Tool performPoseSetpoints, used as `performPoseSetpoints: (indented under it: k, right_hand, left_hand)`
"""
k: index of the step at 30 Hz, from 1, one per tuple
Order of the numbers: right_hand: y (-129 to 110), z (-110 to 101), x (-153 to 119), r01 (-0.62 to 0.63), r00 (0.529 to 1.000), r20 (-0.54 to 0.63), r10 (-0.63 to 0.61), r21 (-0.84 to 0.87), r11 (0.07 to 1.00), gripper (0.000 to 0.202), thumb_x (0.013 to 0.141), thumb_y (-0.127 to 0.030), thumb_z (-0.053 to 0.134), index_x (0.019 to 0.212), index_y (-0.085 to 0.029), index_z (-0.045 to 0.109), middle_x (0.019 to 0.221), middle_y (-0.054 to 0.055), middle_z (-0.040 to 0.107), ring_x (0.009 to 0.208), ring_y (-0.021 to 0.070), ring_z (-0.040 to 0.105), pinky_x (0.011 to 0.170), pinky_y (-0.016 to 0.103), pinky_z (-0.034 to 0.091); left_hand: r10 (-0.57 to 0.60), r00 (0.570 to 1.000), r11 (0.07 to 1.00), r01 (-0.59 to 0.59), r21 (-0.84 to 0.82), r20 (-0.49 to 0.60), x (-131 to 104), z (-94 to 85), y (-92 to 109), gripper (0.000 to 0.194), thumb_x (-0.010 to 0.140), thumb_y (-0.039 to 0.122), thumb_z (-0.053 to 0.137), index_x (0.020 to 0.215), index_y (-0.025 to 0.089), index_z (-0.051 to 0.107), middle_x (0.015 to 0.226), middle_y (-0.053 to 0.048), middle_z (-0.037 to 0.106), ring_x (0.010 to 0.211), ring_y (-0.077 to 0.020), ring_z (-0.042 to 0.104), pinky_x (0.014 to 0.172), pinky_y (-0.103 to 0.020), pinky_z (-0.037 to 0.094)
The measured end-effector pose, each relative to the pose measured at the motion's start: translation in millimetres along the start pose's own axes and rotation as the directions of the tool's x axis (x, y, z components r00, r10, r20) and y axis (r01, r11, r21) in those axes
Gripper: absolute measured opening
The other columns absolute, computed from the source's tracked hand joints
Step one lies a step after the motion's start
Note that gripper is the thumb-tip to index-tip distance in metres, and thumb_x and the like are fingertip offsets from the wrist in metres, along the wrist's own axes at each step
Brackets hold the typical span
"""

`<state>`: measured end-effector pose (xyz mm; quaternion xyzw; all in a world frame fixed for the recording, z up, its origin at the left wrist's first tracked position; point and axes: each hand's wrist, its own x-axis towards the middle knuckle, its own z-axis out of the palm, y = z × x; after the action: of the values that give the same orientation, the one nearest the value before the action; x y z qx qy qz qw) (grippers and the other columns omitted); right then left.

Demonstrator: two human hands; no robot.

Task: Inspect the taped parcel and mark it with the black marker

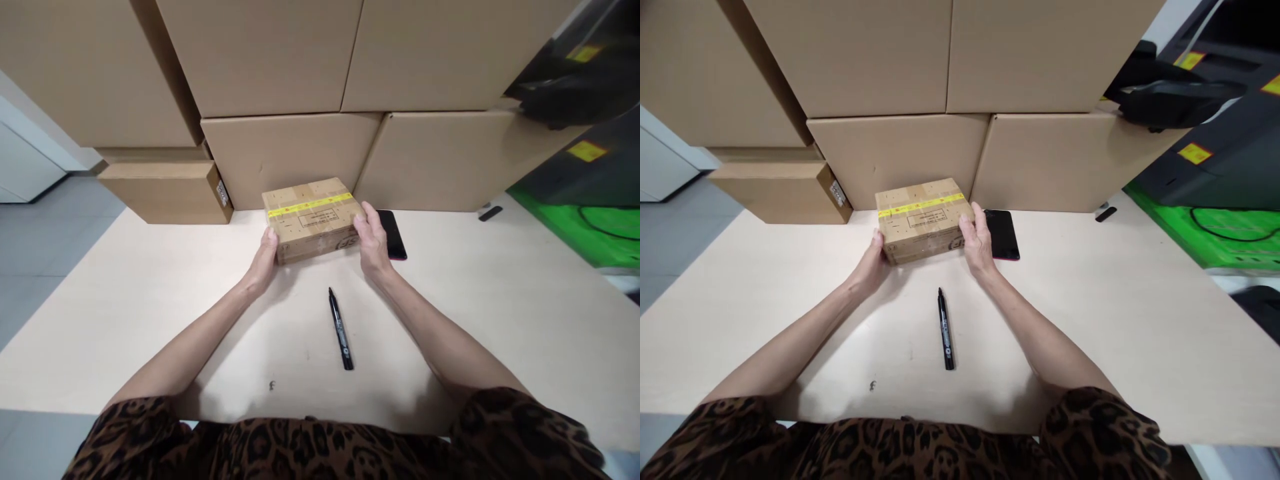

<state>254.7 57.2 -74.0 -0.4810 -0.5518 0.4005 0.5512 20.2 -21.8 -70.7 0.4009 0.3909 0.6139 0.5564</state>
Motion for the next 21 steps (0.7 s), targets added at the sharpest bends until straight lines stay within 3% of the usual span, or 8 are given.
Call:
performPoseSetpoints:
  k: [3,6,8,10,12,15,18,21]
  right_hand:
    - [-1,5,-10,0.093,0.996,0.019,-0.093,0.000,0.996,0.093,0.086,-0.082,0.062,0.158,-0.025,0.049,0.162,0.016,0.056,0.153,0.0362,0.051,0.131,0.064,0.035]
    - [2,11,-17,0.177,0.984,0.026,-0.179,0.044,0.983,0.088,0.091,-0.076,0.062,0.163,-0.028,0.042,0.166,0.015,0.051,0.155,0.0345,0.049,0.132,0.063,0.035]
    - [6,13,-20,0.226,0.973,0.034,-0.228,0.057,0.972,0.090,0.094,-0.073,0.061,0.167,-0.028,0.033,0.169,0.015,0.047,0.155,0.0342,0.050,0.131,0.063,0.037]
    - [10,15,-22,0.305,0.952,0.035,-0.304,-0.043,0.951,0.085,0.098,-0.070,0.056,0.169,-0.030,0.031,0.172,0.015,0.044,0.157,0.0348,0.047,0.131,0.064,0.037]
    - [11,17,-28,0.420,0.905,0.054,-0.421,-0.266,0.868,0.070,0.104,-0.067,0.048,0.165,-0.032,0.042,0.174,0.013,0.042,0.163,0.0371,0.039,0.132,0.069,0.031]
    - [8,22,-43,0.576,0.802,0.217,-0.557,-0.530,0.622,0.061,0.110,-0.059,0.038,0.163,-0.031,0.048,0.174,0.012,0.046,0.167,0.0390,0.031,0.134,0.075,0.017]
    - [1,27,-62,0.693,0.715,0.424,-0.555,-0.533,0.486,0.067,0.112,-0.051,0.036,0.174,-0.026,0.029,0.173,0.014,0.047,0.166,0.0358,0.037,0.136,0.072,0.016]
    - [-7,30,-72,0.777,0.630,0.561,-0.537,-0.465,0.425,0.072,0.112,-0.053,0.037,0.175,-0.019,0.027,0.174,0.016,0.045,0.166,0.0334,0.038,0.137,0.065,0.021]
  left_hand:
    - [0.007,0.997,1.000,-0.005,0.023,-0.081,-3,4.0,9,0.079,0.082,0.084,0.075,0.135,0.027,0.066,0.160,-0.010,0.060,0.164,-0.0359,0.038,0.131,-0.054,0.041]
    - [0.006,0.990,1.000,-0.005,0.003,-0.144,-8,1.6,23,0.084,0.075,0.077,0.086,0.138,0.030,0.058,0.160,-0.008,0.058,0.155,-0.0359,0.048,0.121,-0.054,0.052]
    - [-0.061,0.985,0.998,0.059,-0.018,-0.159,-12,-0.4,32,0.089,0.070,0.070,0.092,0.141,0.034,0.052,0.157,-0.006,0.058,0.144,-0.0359,0.058,0.108,-0.053,0.061]
    - [-0.142,0.974,0.990,0.136,-0.043,-0.175,-15,-0.2,35,0.092,0.067,0.063,0.094,0.142,0.035,0.048,0.152,-0.006,0.060,0.130,-0.0345,0.066,0.093,-0.050,0.067]
    - [-0.164,0.965,0.986,0.155,-0.059,-0.205,-17,2.6,34,0.096,0.066,0.058,0.094,0.144,0.035,0.044,0.151,-0.008,0.060,0.123,-0.0335,0.068,0.085,-0.047,0.069]
    - [-0.138,0.959,0.990,0.132,-0.041,-0.246,-18,8.4,29,0.111,0.062,0.051,0.095,0.154,0.037,0.035,0.154,-0.010,0.056,0.127,-0.0359,0.066,0.087,-0.049,0.069]
    - [-0.123,0.958,0.992,0.122,-0.022,-0.258,-19,11.8,26,0.114,0.063,0.048,0.093,0.159,0.037,0.033,0.153,-0.011,0.056,0.133,-0.0399,0.062,0.093,-0.053,0.066]
    - [-0.116,0.964,0.993,0.116,-0.013,-0.239,-22,11.6,26,0.104,0.068,0.051,0.090,0.157,0.038,0.037,0.150,-0.010,0.061,0.136,-0.0411,0.061,0.097,-0.055,0.065]
